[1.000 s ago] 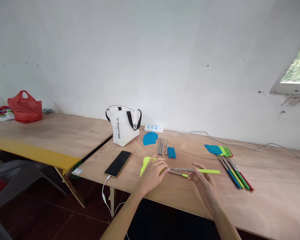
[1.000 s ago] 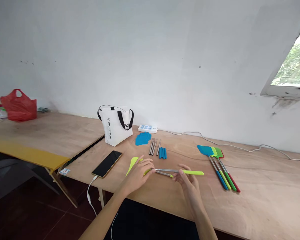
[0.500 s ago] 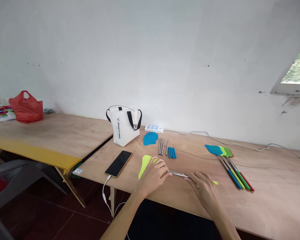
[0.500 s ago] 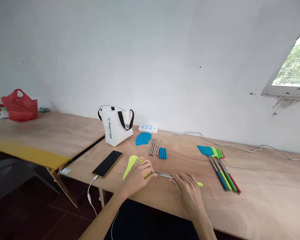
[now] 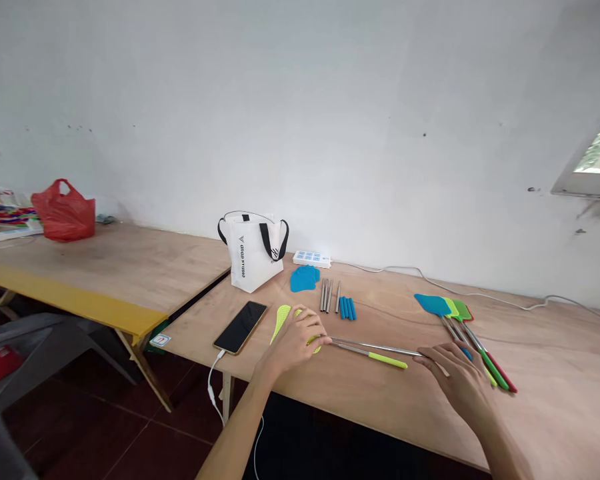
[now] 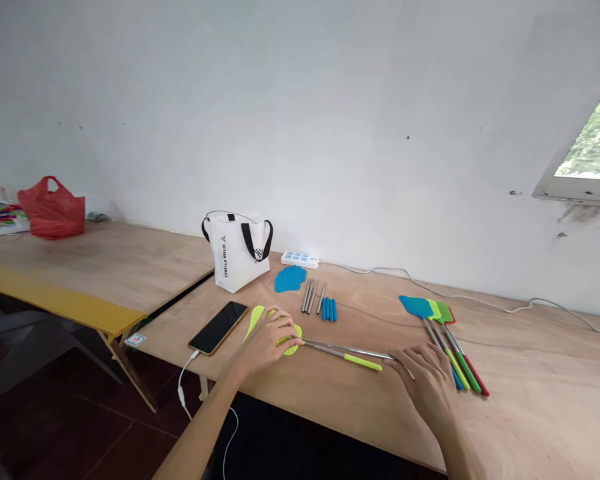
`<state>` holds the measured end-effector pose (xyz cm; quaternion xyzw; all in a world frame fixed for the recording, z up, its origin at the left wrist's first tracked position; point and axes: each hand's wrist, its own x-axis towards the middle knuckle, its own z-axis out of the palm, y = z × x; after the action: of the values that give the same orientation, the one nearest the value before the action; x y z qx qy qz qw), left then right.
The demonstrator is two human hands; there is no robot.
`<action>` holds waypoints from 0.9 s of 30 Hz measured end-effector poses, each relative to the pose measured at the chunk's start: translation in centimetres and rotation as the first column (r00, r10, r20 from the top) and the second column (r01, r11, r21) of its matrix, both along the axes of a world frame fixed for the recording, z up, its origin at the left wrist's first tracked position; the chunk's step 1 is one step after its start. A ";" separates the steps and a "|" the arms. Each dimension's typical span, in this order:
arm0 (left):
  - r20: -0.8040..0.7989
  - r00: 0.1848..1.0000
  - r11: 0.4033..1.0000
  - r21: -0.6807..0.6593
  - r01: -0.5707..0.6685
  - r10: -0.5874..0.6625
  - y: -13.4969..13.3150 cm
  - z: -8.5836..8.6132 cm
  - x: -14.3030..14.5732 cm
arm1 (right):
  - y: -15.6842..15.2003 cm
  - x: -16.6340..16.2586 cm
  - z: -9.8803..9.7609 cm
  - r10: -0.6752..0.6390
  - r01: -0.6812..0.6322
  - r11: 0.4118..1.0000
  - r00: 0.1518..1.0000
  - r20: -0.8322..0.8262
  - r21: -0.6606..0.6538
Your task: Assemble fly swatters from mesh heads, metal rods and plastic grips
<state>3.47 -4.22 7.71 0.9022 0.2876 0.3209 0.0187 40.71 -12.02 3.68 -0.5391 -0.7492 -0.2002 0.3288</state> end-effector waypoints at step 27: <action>-0.041 0.997 0.998 0.009 0.062 -0.061 -1.3 -0.9 2.8 | -0.4 -8.2 -0.2 0.014 -0.021 0.976 0.999 -0.034 -0.219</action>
<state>6.31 -5.53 6.86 0.9171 0.2583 0.3031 0.0183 32.47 -12.43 3.45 -0.5685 -0.7660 -0.1047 0.2812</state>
